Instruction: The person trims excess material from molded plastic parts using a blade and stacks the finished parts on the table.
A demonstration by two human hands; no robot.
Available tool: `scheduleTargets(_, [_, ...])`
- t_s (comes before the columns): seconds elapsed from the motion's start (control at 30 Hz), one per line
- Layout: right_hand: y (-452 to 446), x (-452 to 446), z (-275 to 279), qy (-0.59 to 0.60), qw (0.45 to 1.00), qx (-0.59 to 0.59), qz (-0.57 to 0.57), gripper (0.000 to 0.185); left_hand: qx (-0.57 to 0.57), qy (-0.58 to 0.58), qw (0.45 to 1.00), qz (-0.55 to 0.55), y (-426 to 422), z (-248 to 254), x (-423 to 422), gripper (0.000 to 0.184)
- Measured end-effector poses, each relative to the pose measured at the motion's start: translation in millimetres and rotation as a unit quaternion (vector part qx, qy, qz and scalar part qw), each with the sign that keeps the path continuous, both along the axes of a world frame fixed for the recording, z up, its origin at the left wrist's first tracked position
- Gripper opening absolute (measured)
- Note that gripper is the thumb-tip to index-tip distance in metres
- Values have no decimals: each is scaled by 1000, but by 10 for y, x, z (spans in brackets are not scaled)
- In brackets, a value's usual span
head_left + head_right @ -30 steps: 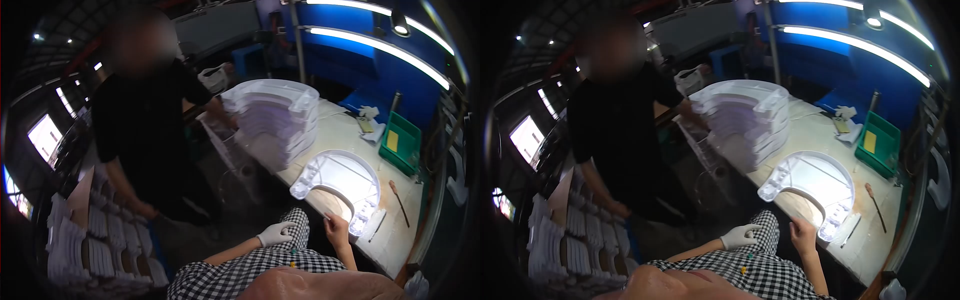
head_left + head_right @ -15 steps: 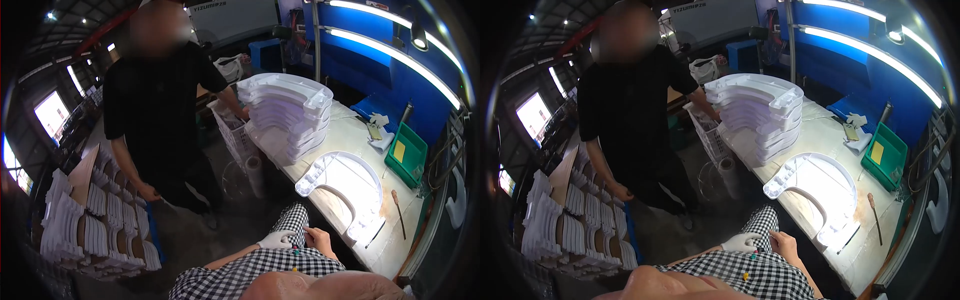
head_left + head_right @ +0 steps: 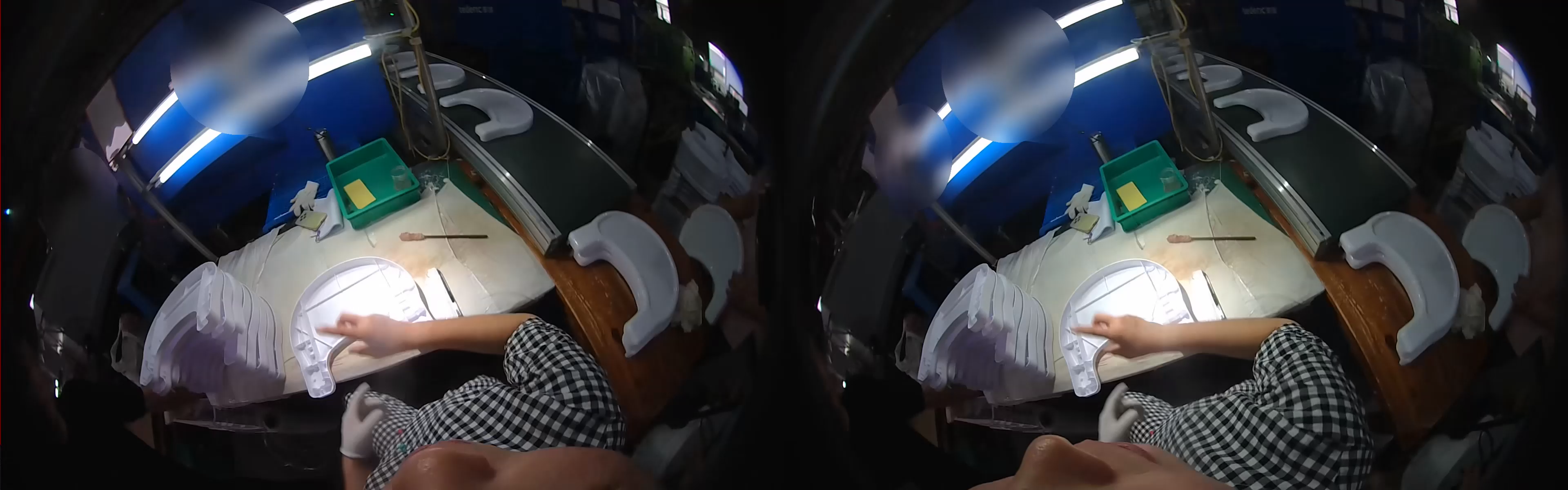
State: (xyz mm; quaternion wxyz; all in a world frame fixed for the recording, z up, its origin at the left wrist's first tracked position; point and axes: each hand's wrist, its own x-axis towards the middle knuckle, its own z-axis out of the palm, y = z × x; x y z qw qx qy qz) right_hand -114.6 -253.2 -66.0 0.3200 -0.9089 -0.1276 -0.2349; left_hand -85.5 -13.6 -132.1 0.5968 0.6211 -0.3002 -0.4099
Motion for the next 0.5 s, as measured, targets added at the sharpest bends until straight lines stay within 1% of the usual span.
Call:
scheduleTargets(0.03, [-139, 142, 150, -21, 1000, 7, -3, 82, -86, 1, 996, -26, -196, 232, 136, 64])
scheduleTargets(0.07, [-376, 251, 373, -81, 997, -17, -6, 87, -108, -18, 991, -72, -384, 437, 368, 70])
scheduleTargets(0.1, [-589, 292, 713, -186, 973, -122, -68, 84, -198, -21, 976, -84, -567, 710, 504, 76])
scheduleTargets(0.13, [-968, 455, 895, -241, 953, -153, -99, 80, -275, 4, 957, -91, -739, 950, 669, 81])
scheduleTargets(0.17, [-1177, 406, 1353, -301, 941, -127, -89, 76, -320, -3, 944, -79, -835, 1196, 859, 86])
scheduleTargets(0.2, [-1472, 491, 1627, -342, 920, -138, -131, 78, -375, -1, 925, -54, -886, 1362, 1077, 85])
scheduleTargets(0.23, [-1815, 507, 1800, -377, 894, -153, -190, 80, -397, 12, 918, -8, -902, 1528, 1239, 84])
scheduleTargets(0.27, [-2234, 519, 1929, -404, 864, -168, -251, 83, -409, 39, 911, 21, -888, 1593, 1396, 85])
scheduleTargets(0.33, [-3030, 475, 1951, -424, 813, -176, -357, 88, -424, 63, 903, 39, -790, 1583, 1604, 87])
scheduleTargets(0.37, [-3217, 368, 1869, -397, 830, -152, -361, 87, -425, 49, 901, 71, -717, 1472, 1619, 87])
scheduleTargets(0.4, [-3618, 354, 1674, -379, 818, -177, -395, 85, -413, 59, 905, 79, -664, 1320, 1625, 87])
scheduleTargets(0.43, [-3783, 353, 1498, -333, 839, -151, -403, 84, -400, 67, 911, 76, -619, 1284, 1675, 87])
scheduleTargets(0.47, [-3659, 402, 1301, -327, 844, -130, -404, 83, -401, 62, 909, 95, -568, 1215, 1648, 87])
scheduleTargets(0.5, [-3540, 414, 1077, -284, 859, -106, -413, 82, -391, 71, 912, 98, -502, 1116, 1549, 86])
